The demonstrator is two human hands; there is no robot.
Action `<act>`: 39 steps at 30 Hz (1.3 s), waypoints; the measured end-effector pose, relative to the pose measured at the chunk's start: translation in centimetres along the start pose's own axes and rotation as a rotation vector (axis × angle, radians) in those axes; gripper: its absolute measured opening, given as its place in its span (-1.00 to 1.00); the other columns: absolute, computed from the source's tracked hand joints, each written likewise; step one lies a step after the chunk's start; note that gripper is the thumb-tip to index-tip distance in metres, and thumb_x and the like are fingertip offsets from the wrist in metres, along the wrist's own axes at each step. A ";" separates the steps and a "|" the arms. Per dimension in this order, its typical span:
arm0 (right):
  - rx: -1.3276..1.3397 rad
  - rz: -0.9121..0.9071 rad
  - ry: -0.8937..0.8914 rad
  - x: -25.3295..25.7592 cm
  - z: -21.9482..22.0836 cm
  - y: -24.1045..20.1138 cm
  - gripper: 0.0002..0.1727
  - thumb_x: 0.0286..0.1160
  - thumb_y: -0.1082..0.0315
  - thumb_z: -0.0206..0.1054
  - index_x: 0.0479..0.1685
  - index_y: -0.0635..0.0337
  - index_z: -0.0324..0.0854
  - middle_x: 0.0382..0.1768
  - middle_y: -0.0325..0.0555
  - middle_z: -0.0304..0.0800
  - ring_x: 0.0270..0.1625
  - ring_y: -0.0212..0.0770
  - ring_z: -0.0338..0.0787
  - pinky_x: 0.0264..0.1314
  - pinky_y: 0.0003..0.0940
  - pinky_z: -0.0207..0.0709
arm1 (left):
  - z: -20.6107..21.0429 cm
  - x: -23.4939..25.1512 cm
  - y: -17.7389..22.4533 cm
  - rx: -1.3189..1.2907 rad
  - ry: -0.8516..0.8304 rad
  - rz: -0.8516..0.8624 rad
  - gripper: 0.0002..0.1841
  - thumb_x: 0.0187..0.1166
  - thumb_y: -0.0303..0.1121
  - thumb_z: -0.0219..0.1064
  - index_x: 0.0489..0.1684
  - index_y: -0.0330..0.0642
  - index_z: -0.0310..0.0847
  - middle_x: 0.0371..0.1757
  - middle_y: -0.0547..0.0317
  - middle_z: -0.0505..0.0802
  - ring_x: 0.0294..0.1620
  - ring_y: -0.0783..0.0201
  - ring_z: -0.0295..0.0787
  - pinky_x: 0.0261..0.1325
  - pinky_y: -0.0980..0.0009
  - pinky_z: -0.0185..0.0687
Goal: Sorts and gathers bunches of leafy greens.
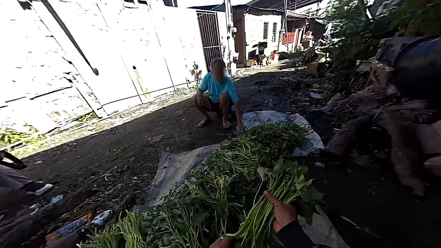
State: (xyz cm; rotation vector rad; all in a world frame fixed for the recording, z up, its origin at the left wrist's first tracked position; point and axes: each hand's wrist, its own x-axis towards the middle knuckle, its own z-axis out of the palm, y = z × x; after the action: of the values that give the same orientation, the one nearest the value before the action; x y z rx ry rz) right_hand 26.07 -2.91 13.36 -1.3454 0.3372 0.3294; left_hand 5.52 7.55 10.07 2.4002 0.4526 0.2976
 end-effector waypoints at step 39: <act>0.138 0.406 -0.271 -12.1 5.4 -1.5 -0.53 0.54 0.34 0.44 0.37 0.30 0.47 0.07 0.18 0.76 0.06 0.03 0.83 0.04 0.04 0.75 | -2.4 -0.9 1.3 -0.022 0.326 -0.097 0.32 -0.07 -0.16 0.80 0.79 -0.59 -0.02 0.63 -0.46 0.52 0.63 -0.35 0.48 0.72 -0.28 0.18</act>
State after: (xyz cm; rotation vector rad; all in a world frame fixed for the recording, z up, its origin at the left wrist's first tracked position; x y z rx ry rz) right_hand 15.99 1.61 20.79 -1.0742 0.3974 0.8047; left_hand 4.25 7.69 12.67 2.3052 0.7055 0.6507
